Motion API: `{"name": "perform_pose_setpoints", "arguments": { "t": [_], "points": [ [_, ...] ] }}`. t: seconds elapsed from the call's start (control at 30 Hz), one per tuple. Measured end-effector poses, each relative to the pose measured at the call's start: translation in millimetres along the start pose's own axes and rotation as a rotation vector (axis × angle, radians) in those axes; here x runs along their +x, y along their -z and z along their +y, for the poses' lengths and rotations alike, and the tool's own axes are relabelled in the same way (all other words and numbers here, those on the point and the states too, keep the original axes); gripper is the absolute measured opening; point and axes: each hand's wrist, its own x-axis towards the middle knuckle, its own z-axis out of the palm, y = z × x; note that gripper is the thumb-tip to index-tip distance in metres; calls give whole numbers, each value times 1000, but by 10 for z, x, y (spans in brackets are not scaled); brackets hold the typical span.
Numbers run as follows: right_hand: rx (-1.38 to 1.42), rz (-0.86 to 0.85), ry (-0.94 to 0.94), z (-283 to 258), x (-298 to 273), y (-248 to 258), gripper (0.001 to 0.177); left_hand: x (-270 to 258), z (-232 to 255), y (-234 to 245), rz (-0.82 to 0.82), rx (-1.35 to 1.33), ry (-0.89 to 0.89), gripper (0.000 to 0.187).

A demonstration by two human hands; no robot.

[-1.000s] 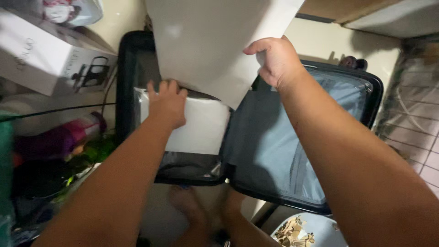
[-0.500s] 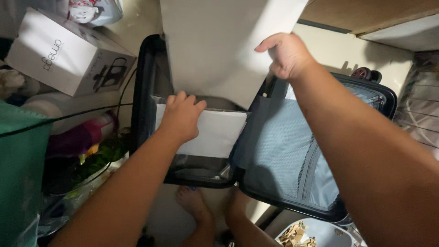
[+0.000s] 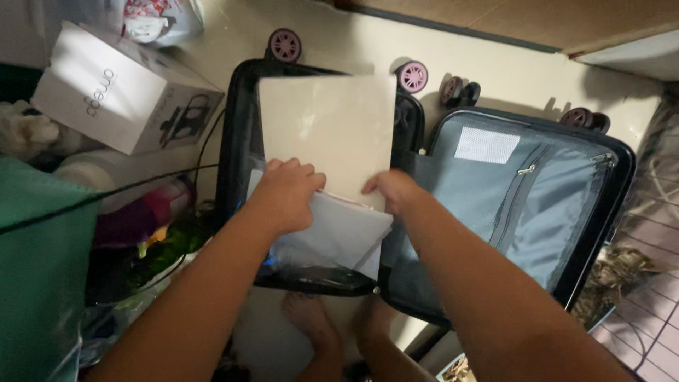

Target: The person kneels on the floor and packs an open suitcase, placing paper documents, envelopes and a plastic-wrapped item into its compartments and zipping a divider. They then move to a desk and pack small boxes, packets and bottles from the desk into a clear zippered pouch.

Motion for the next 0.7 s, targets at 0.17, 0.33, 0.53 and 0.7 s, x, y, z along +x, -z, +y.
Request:
{"name": "perform_pose_setpoints", "arguments": {
  "t": [0.17,0.33,0.53,0.7],
  "points": [
    [-140,-18,-98,-36,99,-1,38,111,-58,-36,-6,38,54,36],
    [44,114,298,-645,-294,31,25,215,-66,41,-147,60,153,39],
    [-394,174,346,-1113,-687,76,20,185,-45,88,-212,29,195,35],
    [-142,105,400,-802,-917,294,16,183,-106,207,-220,-2,210,34]
  ]
}}
